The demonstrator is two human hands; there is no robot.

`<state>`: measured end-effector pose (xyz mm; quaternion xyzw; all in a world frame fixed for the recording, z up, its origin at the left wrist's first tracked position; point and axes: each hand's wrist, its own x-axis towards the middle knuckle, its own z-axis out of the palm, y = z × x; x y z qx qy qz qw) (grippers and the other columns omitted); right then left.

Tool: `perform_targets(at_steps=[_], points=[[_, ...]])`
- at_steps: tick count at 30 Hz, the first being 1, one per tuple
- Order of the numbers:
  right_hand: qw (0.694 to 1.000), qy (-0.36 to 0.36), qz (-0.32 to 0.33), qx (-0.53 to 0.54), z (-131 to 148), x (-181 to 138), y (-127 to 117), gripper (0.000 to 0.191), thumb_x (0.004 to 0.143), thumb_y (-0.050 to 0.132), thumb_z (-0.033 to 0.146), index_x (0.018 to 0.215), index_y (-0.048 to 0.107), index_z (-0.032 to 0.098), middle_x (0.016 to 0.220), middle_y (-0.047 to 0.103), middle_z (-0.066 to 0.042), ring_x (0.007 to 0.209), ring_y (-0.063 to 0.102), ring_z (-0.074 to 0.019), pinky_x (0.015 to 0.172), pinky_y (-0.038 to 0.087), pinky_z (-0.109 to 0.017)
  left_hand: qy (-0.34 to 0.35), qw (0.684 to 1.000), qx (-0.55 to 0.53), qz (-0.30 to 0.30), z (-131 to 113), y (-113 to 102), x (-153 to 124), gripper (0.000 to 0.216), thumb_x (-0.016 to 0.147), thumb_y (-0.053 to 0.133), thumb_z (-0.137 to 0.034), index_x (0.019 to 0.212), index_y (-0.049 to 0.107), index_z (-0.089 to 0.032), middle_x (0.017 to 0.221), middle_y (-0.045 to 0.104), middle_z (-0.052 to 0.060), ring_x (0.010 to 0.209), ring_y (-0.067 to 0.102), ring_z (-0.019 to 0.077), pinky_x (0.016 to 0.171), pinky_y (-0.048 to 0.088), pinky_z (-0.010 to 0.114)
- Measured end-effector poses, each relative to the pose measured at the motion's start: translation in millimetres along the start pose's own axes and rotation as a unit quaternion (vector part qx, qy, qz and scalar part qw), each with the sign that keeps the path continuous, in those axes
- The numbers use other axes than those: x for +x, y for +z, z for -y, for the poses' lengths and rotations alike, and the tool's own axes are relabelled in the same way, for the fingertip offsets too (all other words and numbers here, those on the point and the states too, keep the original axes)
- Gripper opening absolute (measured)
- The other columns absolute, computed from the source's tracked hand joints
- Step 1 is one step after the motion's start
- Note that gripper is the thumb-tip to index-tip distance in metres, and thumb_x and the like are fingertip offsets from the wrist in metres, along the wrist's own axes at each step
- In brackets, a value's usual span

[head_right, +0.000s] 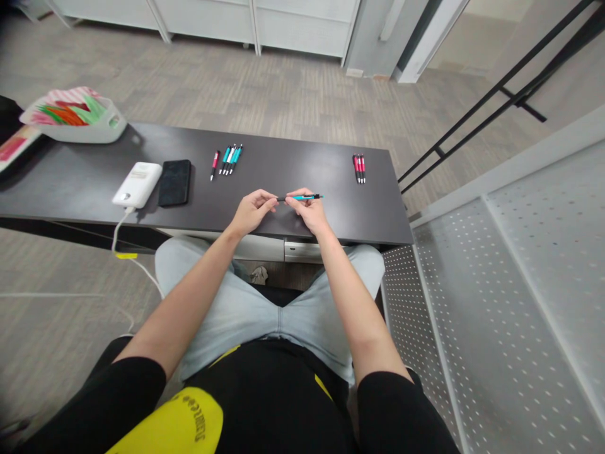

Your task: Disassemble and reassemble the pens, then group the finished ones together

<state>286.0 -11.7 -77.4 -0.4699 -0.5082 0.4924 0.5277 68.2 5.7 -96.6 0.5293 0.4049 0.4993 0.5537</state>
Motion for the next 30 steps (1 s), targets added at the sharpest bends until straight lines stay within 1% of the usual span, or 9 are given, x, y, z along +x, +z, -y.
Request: perform_targets(at_steps=[3,5,7,11,14,17,20,26,30], points=[[0.999,0.004,-0.034,-0.014,0,1,-1,0.069,0.078,0.105,0.091,0.094,0.074,0.032,0.086,0.081,-0.003,0.068,0.05,-0.0184,0.064,0.044,-0.037,-0.009,0.999,-0.004,-0.052,-4,1,2,0.035,0.107,0.109,-0.033,0.096,0.078,-0.024,0.09,0.084,0.002,0.075,0.077,0.0181,0.082,0.064,0.033],[0.998,0.006,-0.061,-0.023,0,0,-1,0.068,0.082,0.098,0.093,0.091,0.069,0.032,0.085,0.079,-0.002,0.068,0.049,-0.0186,0.063,0.043,-0.037,-0.011,0.997,-0.014,-0.08,-6,0,5,0.034,0.111,0.106,-0.028,0.095,0.075,-0.024,0.09,0.082,0.002,0.075,0.076,0.0178,0.082,0.063,0.033],[0.998,0.008,-0.058,-0.038,1,0,-1,0.071,0.081,0.097,0.096,0.088,0.066,0.033,0.084,0.079,-0.002,0.069,0.049,-0.0194,0.065,0.045,-0.037,-0.012,0.995,-0.025,-0.096,-7,-1,7,0.036,0.112,0.105,-0.029,0.095,0.074,-0.025,0.09,0.08,0.001,0.075,0.075,0.0176,0.083,0.063,0.033],[0.995,0.017,0.028,-0.094,2,-4,3,0.071,0.08,0.102,0.097,0.091,0.072,0.034,0.084,0.08,-0.004,0.077,0.061,-0.0256,0.072,0.054,-0.041,-0.004,0.992,-0.042,-0.121,-7,-3,10,0.038,0.114,0.104,-0.034,0.094,0.072,-0.026,0.085,0.073,-0.002,0.076,0.072,0.0172,0.083,0.061,0.031],[0.984,-0.001,0.083,-0.159,1,-7,5,0.069,0.093,0.091,0.102,0.095,0.081,0.033,0.081,0.074,-0.004,0.085,0.068,-0.0304,0.086,0.061,-0.047,0.002,0.992,-0.045,-0.115,-6,-5,10,0.036,0.113,0.105,-0.039,0.095,0.077,-0.026,0.083,0.071,-0.002,0.077,0.071,0.0177,0.084,0.062,0.031],[0.975,-0.027,0.105,-0.195,1,-8,6,0.076,0.103,0.076,0.106,0.094,0.084,0.031,0.082,0.069,-0.004,0.089,0.067,-0.0318,0.097,0.062,-0.049,-0.003,0.995,-0.048,-0.091,-6,-7,9,0.029,0.111,0.107,-0.042,0.099,0.087,-0.025,0.086,0.076,0.0,0.079,0.073,0.0182,0.085,0.063,0.032],[0.971,-0.027,0.109,-0.213,2,-6,7,0.074,0.108,0.072,0.102,0.094,0.081,0.03,0.083,0.069,-0.004,0.089,0.066,-0.0305,0.098,0.06,-0.047,-0.005,0.995,-0.053,-0.089,-7,-4,9,0.024,0.111,0.106,-0.04,0.1,0.091,-0.025,0.09,0.081,0.002,0.08,0.073,0.0178,0.085,0.064,0.031],[0.968,-0.035,0.077,-0.235,-2,-7,7,0.057,0.114,0.075,0.087,0.098,0.076,0.031,0.084,0.066,-0.002,0.086,0.064,-0.0288,0.091,0.058,-0.043,0.01,0.986,-0.065,-0.156,-7,19,9,0.026,0.119,0.099,-0.034,0.098,0.087,-0.024,0.091,0.081,0.001,0.079,0.073,0.017,0.091,0.065,0.032],[0.967,-0.058,0.054,-0.242,-7,-9,5,0.047,0.113,0.076,0.079,0.101,0.075,0.033,0.09,0.071,-0.005,0.09,0.067,-0.0326,0.095,0.059,-0.047,0.015,0.985,-0.061,-0.162,-7,26,8,0.034,0.119,0.1,-0.044,0.097,0.085,-0.024,0.088,0.081,0.001,0.081,0.075,0.0181,0.092,0.065,0.033]])
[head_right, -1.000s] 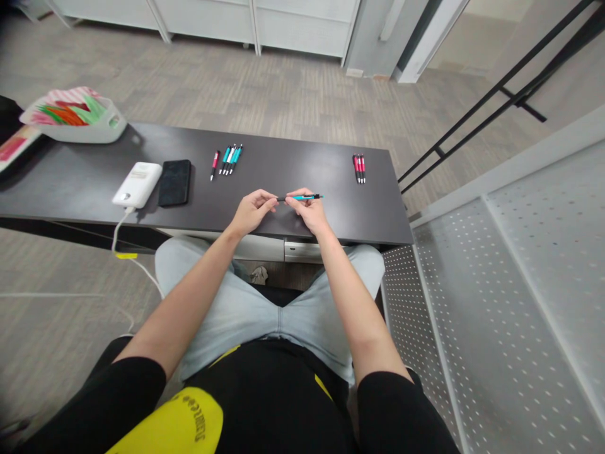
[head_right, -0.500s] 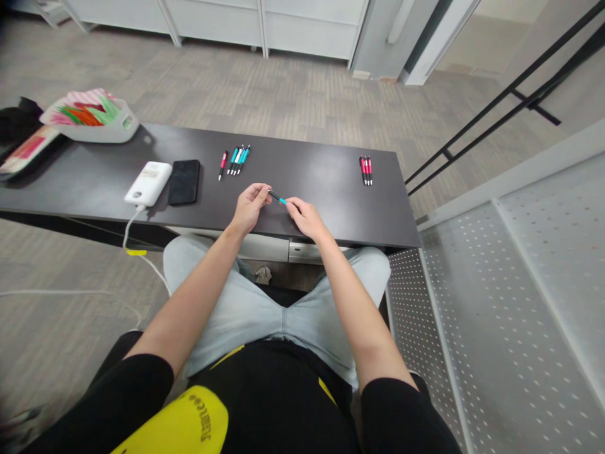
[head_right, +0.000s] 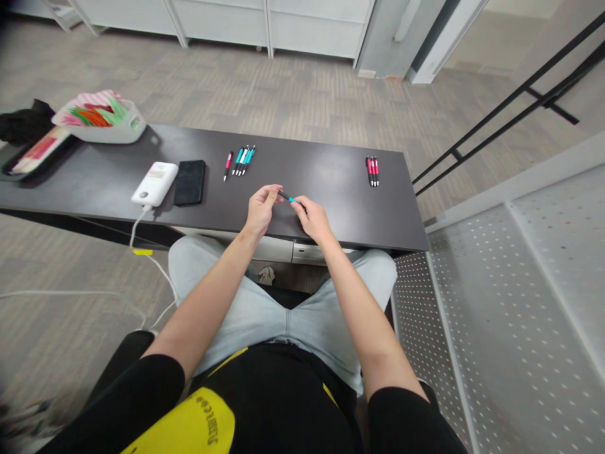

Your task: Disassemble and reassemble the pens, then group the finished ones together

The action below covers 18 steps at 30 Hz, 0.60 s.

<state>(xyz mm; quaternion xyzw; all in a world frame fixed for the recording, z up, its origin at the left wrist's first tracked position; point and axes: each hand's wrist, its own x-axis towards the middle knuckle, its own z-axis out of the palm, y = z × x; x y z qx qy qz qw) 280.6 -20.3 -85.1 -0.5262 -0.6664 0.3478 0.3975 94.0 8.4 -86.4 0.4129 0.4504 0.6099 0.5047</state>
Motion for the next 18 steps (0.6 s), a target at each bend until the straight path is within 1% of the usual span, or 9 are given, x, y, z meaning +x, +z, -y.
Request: perform_targets(at_steps=[3,6,9,11,13,15,17,18], points=[[1.0,-0.01,-0.012,-0.004,-1,-1,0,0.045,0.111,0.081,0.077,0.102,0.076,0.033,0.097,0.078,-0.007,0.098,0.072,-0.0356,0.102,0.063,-0.049,-0.002,1.0,0.004,0.003,0,-1,0,0.04,0.118,0.101,-0.05,0.095,0.083,-0.024,0.08,0.077,0.0,0.079,0.075,0.0184,0.092,0.064,0.033],[1.0,-0.016,-0.009,-0.004,0,-1,1,0.048,0.112,0.078,0.081,0.104,0.078,0.033,0.106,0.084,-0.011,0.105,0.076,-0.0383,0.11,0.065,-0.053,-0.014,1.0,-0.009,0.005,1,-4,1,0.039,0.118,0.101,-0.048,0.094,0.083,-0.024,0.078,0.077,-0.001,0.077,0.075,0.0177,0.089,0.064,0.032],[0.999,-0.028,-0.015,0.005,0,-1,1,0.056,0.117,0.067,0.087,0.102,0.078,0.034,0.117,0.087,-0.016,0.116,0.079,-0.0419,0.119,0.065,-0.059,-0.013,1.0,-0.017,0.017,2,-9,2,0.035,0.115,0.104,-0.045,0.095,0.085,-0.024,0.088,0.083,0.001,0.074,0.075,0.0161,0.084,0.064,0.032],[0.999,-0.029,-0.023,0.003,0,0,2,0.056,0.117,0.068,0.087,0.1,0.077,0.034,0.119,0.087,-0.017,0.121,0.079,-0.0431,0.123,0.065,-0.06,-0.003,0.999,-0.009,0.033,2,-16,4,0.032,0.112,0.106,-0.045,0.096,0.088,-0.024,0.094,0.087,0.003,0.073,0.075,0.0161,0.081,0.064,0.032],[0.999,-0.024,-0.026,-0.003,-1,0,2,0.05,0.116,0.075,0.081,0.102,0.077,0.034,0.119,0.087,-0.016,0.12,0.079,-0.0423,0.123,0.066,-0.059,0.009,0.998,0.012,0.057,1,-24,8,0.033,0.108,0.11,-0.048,0.095,0.091,-0.024,0.093,0.088,0.004,0.073,0.075,0.0174,0.08,0.065,0.033],[1.0,-0.018,-0.016,-0.004,-2,0,2,0.041,0.115,0.081,0.074,0.109,0.079,0.034,0.118,0.088,-0.014,0.115,0.08,-0.0399,0.12,0.067,-0.057,0.019,0.996,0.038,0.078,-1,-32,12,0.037,0.104,0.113,-0.052,0.092,0.091,-0.024,0.09,0.087,0.004,0.075,0.077,0.0189,0.081,0.066,0.034],[1.0,-0.009,-0.006,-0.006,-4,-1,3,0.035,0.114,0.084,0.069,0.117,0.08,0.034,0.116,0.088,-0.011,0.109,0.08,-0.0382,0.116,0.068,-0.055,0.024,0.994,0.06,0.086,-2,-37,15,0.043,0.103,0.114,-0.056,0.089,0.089,-0.024,0.088,0.087,0.004,0.076,0.077,0.02,0.082,0.067,0.034],[1.0,-0.007,-0.005,-0.01,-5,-1,3,0.035,0.114,0.085,0.068,0.119,0.081,0.034,0.116,0.088,-0.011,0.11,0.081,-0.0383,0.116,0.068,-0.055,0.025,0.994,0.07,0.085,-3,-38,15,0.045,0.103,0.114,-0.058,0.088,0.088,-0.025,0.087,0.086,0.004,0.076,0.077,0.0202,0.081,0.067,0.034]])
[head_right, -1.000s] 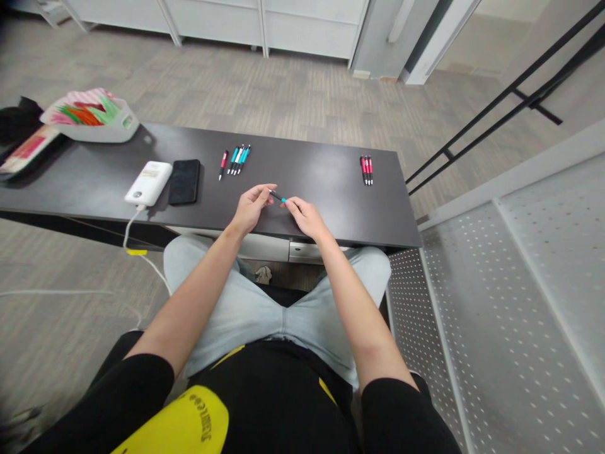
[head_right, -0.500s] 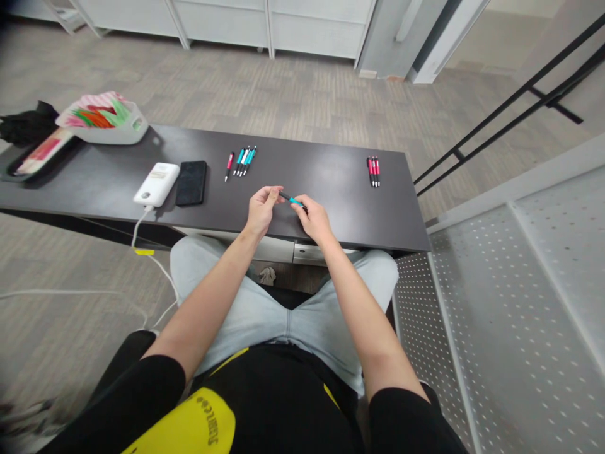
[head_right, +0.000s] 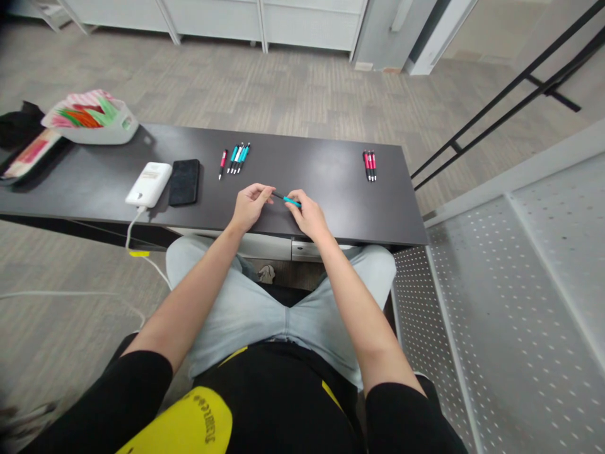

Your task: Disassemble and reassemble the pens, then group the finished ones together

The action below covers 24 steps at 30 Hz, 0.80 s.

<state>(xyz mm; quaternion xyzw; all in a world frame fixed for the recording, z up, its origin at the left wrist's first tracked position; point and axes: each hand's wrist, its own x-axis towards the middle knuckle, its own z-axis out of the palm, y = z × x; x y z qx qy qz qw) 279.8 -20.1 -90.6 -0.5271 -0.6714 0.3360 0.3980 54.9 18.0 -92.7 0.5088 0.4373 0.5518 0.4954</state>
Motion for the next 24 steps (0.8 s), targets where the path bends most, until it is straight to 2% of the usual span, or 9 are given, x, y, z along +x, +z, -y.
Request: perform_targets(at_steps=[5,8,10,13,16,20,24], points=[[0.998,-0.031,-0.013,-0.052,-3,1,2,0.031,0.124,0.072,0.058,0.111,0.083,0.032,0.125,0.089,-0.015,0.128,0.08,-0.0415,0.126,0.063,-0.056,0.009,0.999,0.048,-0.019,2,2,-6,0.052,0.114,0.105,-0.055,0.081,0.078,-0.025,0.077,0.079,0.001,0.07,0.072,0.0184,0.076,0.057,0.032],[0.996,-0.047,-0.025,-0.075,-2,0,1,0.021,0.121,0.074,0.048,0.109,0.081,0.032,0.127,0.089,-0.015,0.128,0.078,-0.0402,0.127,0.062,-0.055,0.015,0.996,0.088,-0.025,2,3,-10,0.054,0.117,0.101,-0.052,0.078,0.073,-0.026,0.067,0.071,-0.002,0.066,0.066,0.0183,0.072,0.051,0.032],[0.996,-0.043,-0.026,-0.072,-1,-2,1,0.015,0.12,0.077,0.046,0.114,0.081,0.032,0.127,0.09,-0.013,0.123,0.078,-0.0379,0.121,0.063,-0.052,0.013,0.994,0.105,-0.023,0,3,-12,0.055,0.118,0.1,-0.051,0.077,0.071,-0.027,0.064,0.068,-0.003,0.065,0.062,0.0189,0.072,0.049,0.032],[0.997,-0.031,-0.013,-0.076,0,-3,1,0.017,0.121,0.078,0.049,0.123,0.082,0.032,0.129,0.091,-0.011,0.115,0.078,-0.036,0.113,0.063,-0.05,0.01,0.993,0.115,-0.025,-2,4,-13,0.055,0.12,0.098,-0.043,0.076,0.069,-0.027,0.063,0.066,-0.004,0.065,0.061,0.019,0.074,0.049,0.033],[0.992,-0.034,-0.014,-0.121,-2,-2,3,0.022,0.126,0.075,0.05,0.12,0.085,0.031,0.134,0.091,-0.014,0.128,0.077,-0.0399,0.119,0.06,-0.053,0.016,0.992,0.125,-0.027,-3,4,-14,0.057,0.122,0.095,-0.035,0.073,0.068,-0.026,0.062,0.064,-0.004,0.064,0.06,0.0184,0.075,0.048,0.034],[0.984,-0.045,-0.021,-0.17,-5,0,4,0.019,0.129,0.072,0.042,0.122,0.086,0.031,0.139,0.09,-0.016,0.134,0.077,-0.0405,0.123,0.059,-0.054,0.02,0.99,0.135,-0.025,0,2,-12,0.056,0.126,0.09,-0.034,0.074,0.068,-0.026,0.062,0.063,-0.004,0.063,0.06,0.018,0.075,0.049,0.034],[0.983,-0.046,-0.023,-0.176,-8,-1,3,0.019,0.129,0.07,0.04,0.133,0.085,0.03,0.14,0.091,-0.015,0.129,0.079,-0.0393,0.12,0.06,-0.052,0.021,0.993,0.107,-0.048,9,-1,-7,0.044,0.127,0.087,-0.038,0.087,0.075,-0.027,0.07,0.068,-0.004,0.064,0.065,0.0176,0.073,0.053,0.032]])
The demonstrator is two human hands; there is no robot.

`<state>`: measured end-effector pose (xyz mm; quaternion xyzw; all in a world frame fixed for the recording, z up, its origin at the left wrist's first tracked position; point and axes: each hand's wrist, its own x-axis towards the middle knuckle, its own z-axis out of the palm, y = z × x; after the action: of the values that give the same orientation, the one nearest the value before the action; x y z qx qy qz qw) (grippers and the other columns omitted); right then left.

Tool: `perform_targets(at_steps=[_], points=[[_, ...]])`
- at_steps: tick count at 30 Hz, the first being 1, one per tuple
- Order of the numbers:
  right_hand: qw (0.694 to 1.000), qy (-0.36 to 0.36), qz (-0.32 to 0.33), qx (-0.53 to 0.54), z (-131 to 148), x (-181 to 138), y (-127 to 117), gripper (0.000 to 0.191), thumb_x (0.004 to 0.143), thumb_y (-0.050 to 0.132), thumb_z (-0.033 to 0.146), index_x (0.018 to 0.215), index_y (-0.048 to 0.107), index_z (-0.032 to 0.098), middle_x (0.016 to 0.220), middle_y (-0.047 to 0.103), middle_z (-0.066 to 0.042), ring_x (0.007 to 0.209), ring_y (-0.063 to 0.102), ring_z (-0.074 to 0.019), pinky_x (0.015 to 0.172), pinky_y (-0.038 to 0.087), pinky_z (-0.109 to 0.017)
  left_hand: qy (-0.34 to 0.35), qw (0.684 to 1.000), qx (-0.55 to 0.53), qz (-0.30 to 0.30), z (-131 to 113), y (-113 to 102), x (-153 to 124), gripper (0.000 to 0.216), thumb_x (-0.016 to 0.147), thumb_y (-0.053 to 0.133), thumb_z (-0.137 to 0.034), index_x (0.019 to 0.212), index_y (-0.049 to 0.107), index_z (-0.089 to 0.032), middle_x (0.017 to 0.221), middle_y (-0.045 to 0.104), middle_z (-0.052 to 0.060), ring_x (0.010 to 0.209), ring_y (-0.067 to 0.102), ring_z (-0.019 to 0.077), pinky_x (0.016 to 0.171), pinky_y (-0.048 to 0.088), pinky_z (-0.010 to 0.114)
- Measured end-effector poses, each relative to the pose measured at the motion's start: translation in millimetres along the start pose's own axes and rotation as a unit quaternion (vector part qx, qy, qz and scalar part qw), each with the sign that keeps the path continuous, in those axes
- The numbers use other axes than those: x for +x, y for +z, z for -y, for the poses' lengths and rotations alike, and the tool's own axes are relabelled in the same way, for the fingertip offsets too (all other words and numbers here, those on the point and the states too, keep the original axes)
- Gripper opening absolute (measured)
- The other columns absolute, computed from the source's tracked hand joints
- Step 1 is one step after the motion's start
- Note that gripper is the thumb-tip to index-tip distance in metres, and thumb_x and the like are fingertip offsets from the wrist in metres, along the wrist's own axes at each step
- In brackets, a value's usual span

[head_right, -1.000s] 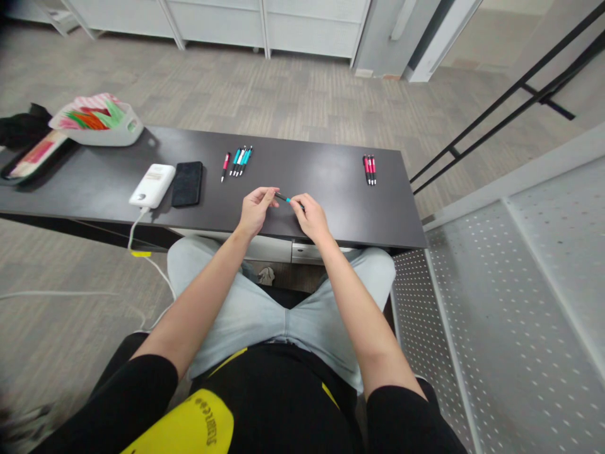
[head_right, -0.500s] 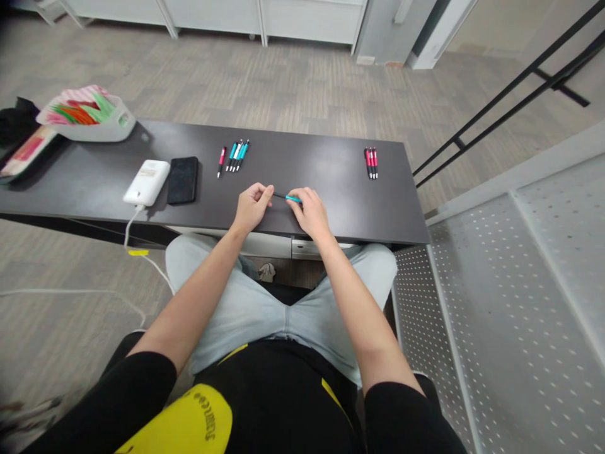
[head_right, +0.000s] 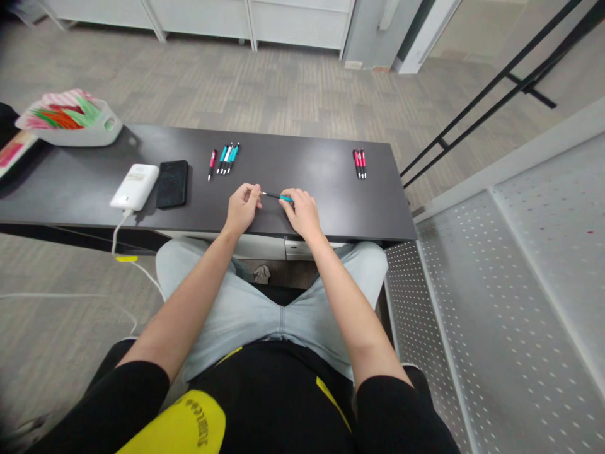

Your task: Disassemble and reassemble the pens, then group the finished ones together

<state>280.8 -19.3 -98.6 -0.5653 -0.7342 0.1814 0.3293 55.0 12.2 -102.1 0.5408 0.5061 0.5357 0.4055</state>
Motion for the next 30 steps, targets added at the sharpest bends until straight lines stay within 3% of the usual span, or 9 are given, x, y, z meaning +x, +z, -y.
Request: perform_targets(at_steps=[8,14,18,20,23,26,30], points=[[0.998,0.018,-0.045,0.044,-9,0,4,0.023,0.129,0.067,0.049,0.135,0.081,0.032,0.132,0.093,-0.012,0.12,0.082,-0.0386,0.118,0.058,-0.054,0.001,0.995,-0.083,-0.052,14,-1,13,0.024,0.119,0.094,-0.041,0.109,0.077,-0.028,0.1,0.084,0.002,0.073,0.074,0.0161,0.078,0.065,0.031],[0.995,0.022,-0.058,0.082,-11,2,6,0.024,0.124,0.072,0.055,0.128,0.08,0.032,0.125,0.092,-0.009,0.111,0.08,-0.0366,0.116,0.059,-0.054,0.001,0.997,-0.08,-0.016,10,-1,10,0.013,0.113,0.093,-0.032,0.115,0.08,-0.027,0.109,0.088,0.006,0.087,0.082,0.0191,0.089,0.071,0.033],[0.986,0.03,-0.068,0.149,-10,3,5,0.034,0.12,0.075,0.066,0.122,0.078,0.032,0.117,0.089,-0.008,0.11,0.079,-0.0359,0.114,0.06,-0.053,0.016,0.999,-0.033,0.009,7,2,3,0.024,0.108,0.101,-0.034,0.106,0.078,-0.027,0.102,0.089,0.004,0.095,0.085,0.0221,0.095,0.071,0.034],[0.979,0.034,-0.077,0.186,-10,3,5,0.042,0.118,0.074,0.073,0.119,0.077,0.032,0.113,0.086,-0.008,0.108,0.077,-0.0345,0.112,0.061,-0.051,0.03,0.999,0.006,0.034,5,2,0,0.02,0.106,0.1,-0.028,0.105,0.08,-0.028,0.102,0.092,0.004,0.097,0.087,0.0244,0.1,0.072,0.038],[0.971,0.048,-0.094,0.215,-10,3,5,0.052,0.115,0.073,0.083,0.115,0.073,0.032,0.104,0.08,-0.005,0.102,0.072,-0.0316,0.108,0.062,-0.048,0.059,0.992,0.092,0.065,4,2,-2,0.015,0.106,0.094,-0.017,0.113,0.088,-0.029,0.114,0.098,0.007,0.113,0.091,0.0314,0.117,0.07,0.049],[0.967,0.059,-0.101,0.224,-11,4,6,0.055,0.114,0.073,0.088,0.112,0.071,0.033,0.096,0.072,-0.002,0.096,0.066,-0.0296,0.102,0.06,-0.046,0.079,0.978,0.188,0.053,5,2,-2,0.018,0.108,0.091,-0.014,0.115,0.093,-0.031,0.119,0.1,0.008,0.124,0.091,0.0374,0.13,0.063,0.06],[0.966,0.05,-0.101,0.234,-13,4,6,0.055,0.113,0.072,0.088,0.113,0.07,0.033,0.093,0.066,-0.001,0.092,0.063,-0.0286,0.097,0.057,-0.044,0.084,0.974,0.206,0.047,10,-4,7,0.016,0.11,0.087,-0.014,0.11,0.093,-0.029,0.117,0.098,0.008,0.113,0.091,0.0334,0.12,0.069,0.053]])
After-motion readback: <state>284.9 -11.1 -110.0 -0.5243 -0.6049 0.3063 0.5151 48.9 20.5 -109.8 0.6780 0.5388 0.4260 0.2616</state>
